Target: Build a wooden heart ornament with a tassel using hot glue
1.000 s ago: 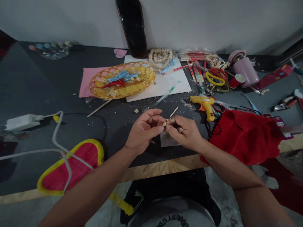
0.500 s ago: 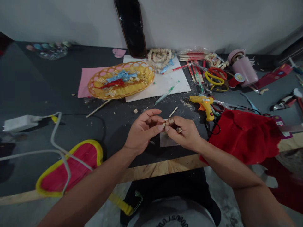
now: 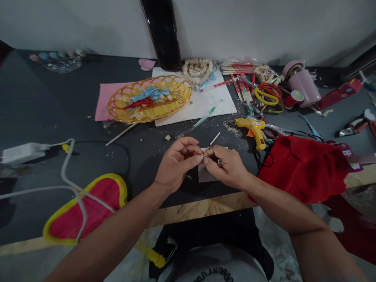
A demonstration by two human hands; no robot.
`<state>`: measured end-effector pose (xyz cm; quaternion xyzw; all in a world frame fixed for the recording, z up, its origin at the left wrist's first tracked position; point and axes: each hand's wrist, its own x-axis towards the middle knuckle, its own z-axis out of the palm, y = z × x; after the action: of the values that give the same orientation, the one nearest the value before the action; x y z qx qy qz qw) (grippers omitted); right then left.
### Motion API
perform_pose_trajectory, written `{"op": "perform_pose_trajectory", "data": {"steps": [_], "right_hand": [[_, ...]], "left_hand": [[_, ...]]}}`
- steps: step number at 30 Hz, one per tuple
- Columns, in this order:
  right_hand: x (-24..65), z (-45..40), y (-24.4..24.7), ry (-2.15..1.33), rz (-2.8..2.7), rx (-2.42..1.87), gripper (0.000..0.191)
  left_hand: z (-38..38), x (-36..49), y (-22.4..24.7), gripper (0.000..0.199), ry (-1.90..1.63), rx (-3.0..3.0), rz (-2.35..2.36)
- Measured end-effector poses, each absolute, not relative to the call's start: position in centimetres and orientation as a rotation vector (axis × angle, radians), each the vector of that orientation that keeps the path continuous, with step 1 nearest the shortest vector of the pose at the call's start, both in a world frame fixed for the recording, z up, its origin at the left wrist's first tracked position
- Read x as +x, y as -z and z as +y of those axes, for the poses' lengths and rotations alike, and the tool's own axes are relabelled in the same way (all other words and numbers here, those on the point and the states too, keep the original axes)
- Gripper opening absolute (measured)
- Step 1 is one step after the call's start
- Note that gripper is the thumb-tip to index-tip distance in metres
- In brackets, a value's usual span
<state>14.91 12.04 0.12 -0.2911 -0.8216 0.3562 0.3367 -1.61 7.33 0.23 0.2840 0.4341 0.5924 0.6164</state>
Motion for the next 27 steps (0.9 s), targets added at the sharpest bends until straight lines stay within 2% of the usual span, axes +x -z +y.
{"op": "perform_pose_trajectory", "data": {"steps": [14, 27], "right_hand": [[15.18, 12.18, -0.45, -0.982, -2.059, -0.719, 0.007], [15.26, 12.15, -0.83, -1.137, -2.006, -0.838, 0.01]], "left_hand": [[7.37, -1.71, 0.14, 0.044, -1.383, 0.685, 1.002], [7.04, -2.12, 0.68, 0.04, -1.398, 0.827, 0.943]]}}
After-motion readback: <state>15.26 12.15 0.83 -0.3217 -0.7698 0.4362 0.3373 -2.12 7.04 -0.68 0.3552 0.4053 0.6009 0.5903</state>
